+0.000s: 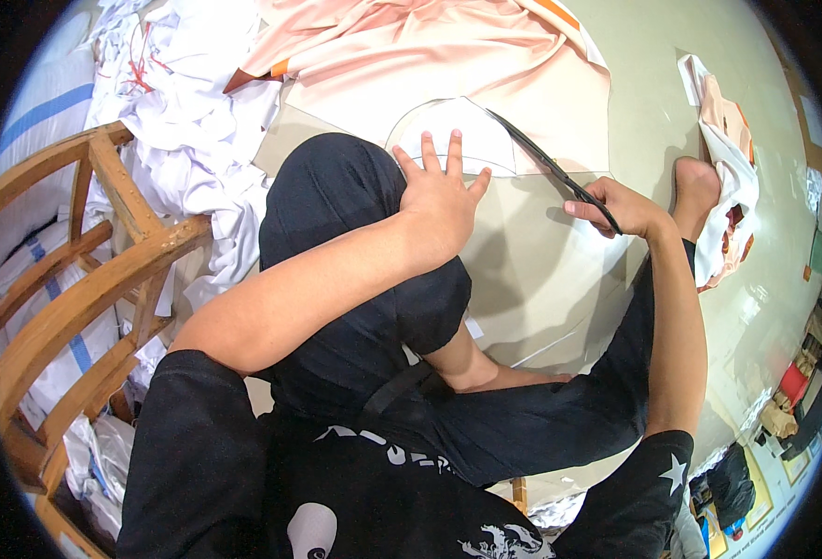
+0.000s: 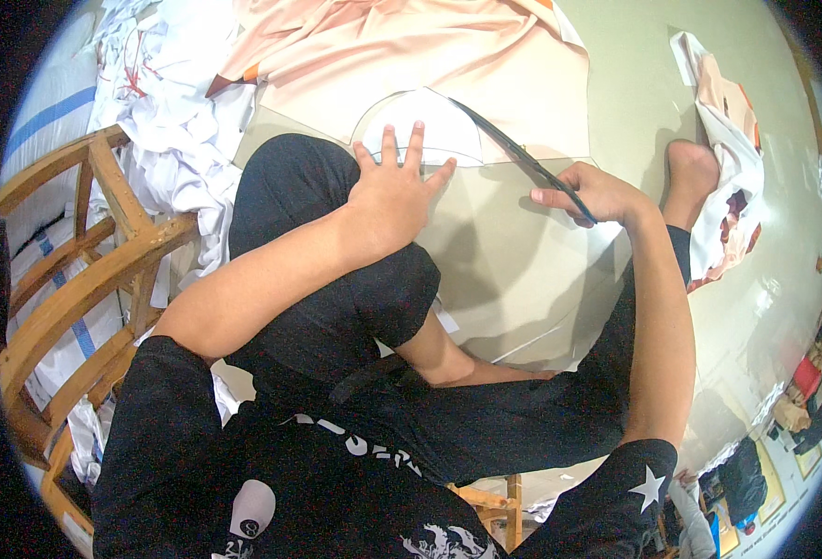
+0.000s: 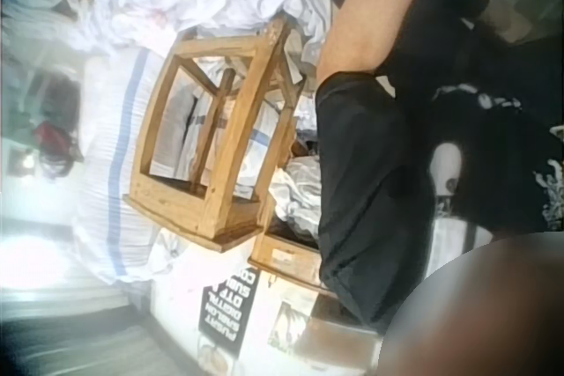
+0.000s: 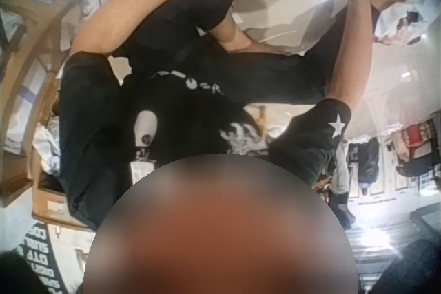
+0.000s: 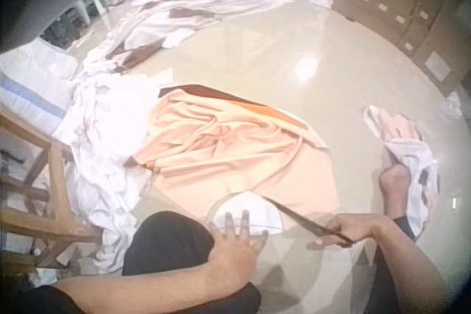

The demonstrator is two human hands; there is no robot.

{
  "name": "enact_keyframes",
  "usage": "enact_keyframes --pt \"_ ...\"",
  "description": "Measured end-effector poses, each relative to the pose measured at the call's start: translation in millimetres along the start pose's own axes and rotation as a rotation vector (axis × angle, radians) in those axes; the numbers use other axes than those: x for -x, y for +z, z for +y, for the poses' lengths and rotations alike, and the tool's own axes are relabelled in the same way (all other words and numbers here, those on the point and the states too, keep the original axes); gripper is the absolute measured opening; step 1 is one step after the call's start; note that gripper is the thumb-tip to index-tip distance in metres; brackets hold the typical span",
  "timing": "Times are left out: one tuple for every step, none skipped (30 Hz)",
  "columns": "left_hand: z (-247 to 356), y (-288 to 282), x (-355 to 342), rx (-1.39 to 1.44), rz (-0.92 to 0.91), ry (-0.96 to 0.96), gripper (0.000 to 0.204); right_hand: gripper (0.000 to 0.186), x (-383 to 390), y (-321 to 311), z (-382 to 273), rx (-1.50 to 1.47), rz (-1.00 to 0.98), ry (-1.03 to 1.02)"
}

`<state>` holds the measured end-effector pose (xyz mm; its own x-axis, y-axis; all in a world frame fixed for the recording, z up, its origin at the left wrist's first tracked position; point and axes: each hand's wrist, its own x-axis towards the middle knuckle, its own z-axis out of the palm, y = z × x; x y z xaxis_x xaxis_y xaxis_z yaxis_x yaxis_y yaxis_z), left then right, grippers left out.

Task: The person sits on the floor and uses scissors to cut a peach-colored t-shirt. They cut along the seams and remove sections of the shirt, including the sleeves and side panels, creating separate fabric pieces.

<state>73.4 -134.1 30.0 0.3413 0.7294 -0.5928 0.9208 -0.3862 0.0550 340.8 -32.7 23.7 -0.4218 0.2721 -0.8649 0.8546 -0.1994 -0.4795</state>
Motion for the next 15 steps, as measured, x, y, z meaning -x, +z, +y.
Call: enact_keyframes --pt "0 0 1 0.004 -0.009 0.0 0.067 0.059 0 1 0 -0.001 0.006 0.0" --pt "0 -1 0 0.009 -0.019 0.0 0.067 0.059 0 1 0 -0.003 0.013 0.001" --pt "1 -1 0 0.015 -0.026 -0.001 0.067 0.059 1 0 0 -0.006 0.004 -0.004" --pt "1 -2 0 0.023 -0.033 -0.003 0.067 0.059 1 -1 0 -0.009 -0.004 -0.008" --pt "0 -3 -1 0.037 -0.042 -0.005 0.067 0.059 1 -2 1 -0.012 -0.013 -0.014" --pt "0 -3 -1 0.029 -0.046 -0.005 0.067 0.059 1 -2 1 -0.003 -0.013 -0.023" --pt "-1 -4 -5 0.024 -0.041 -0.009 0.067 0.059 -1 -7 0 0.01 -0.003 -0.038" --pt "-2 -5 -5 0.023 -0.05 -0.01 0.067 0.059 -2 -7 0 0.016 -0.003 -0.049" --pt "-3 -5 -5 0.028 -0.052 -0.009 0.067 0.058 -2 -8 1 0.02 0.007 -0.054" --pt "-3 -5 -5 0.034 -0.056 -0.007 0.067 0.058 -2 -9 1 0.023 0.017 -0.059" --pt "-3 -6 -6 0.039 -0.058 -0.005 0.067 0.057 -2 -10 1 0.037 0.033 -0.037" --pt "-3 -6 -6 0.036 -0.062 -0.006 0.067 0.057 -3 -10 0 0.023 0.027 -0.055" --pt "-3 -6 -6 0.032 -0.065 -0.006 0.067 0.057 -4 -11 -1 0.019 0.027 -0.045" --pt "-3 -6 -6 0.029 -0.069 -0.006 0.067 0.057 -4 -12 -2 0.015 0.027 -0.035" --pt "-3 -7 -6 0.034 -0.071 -0.005 0.067 0.057 -5 -13 -3 0.032 0.025 -0.04"
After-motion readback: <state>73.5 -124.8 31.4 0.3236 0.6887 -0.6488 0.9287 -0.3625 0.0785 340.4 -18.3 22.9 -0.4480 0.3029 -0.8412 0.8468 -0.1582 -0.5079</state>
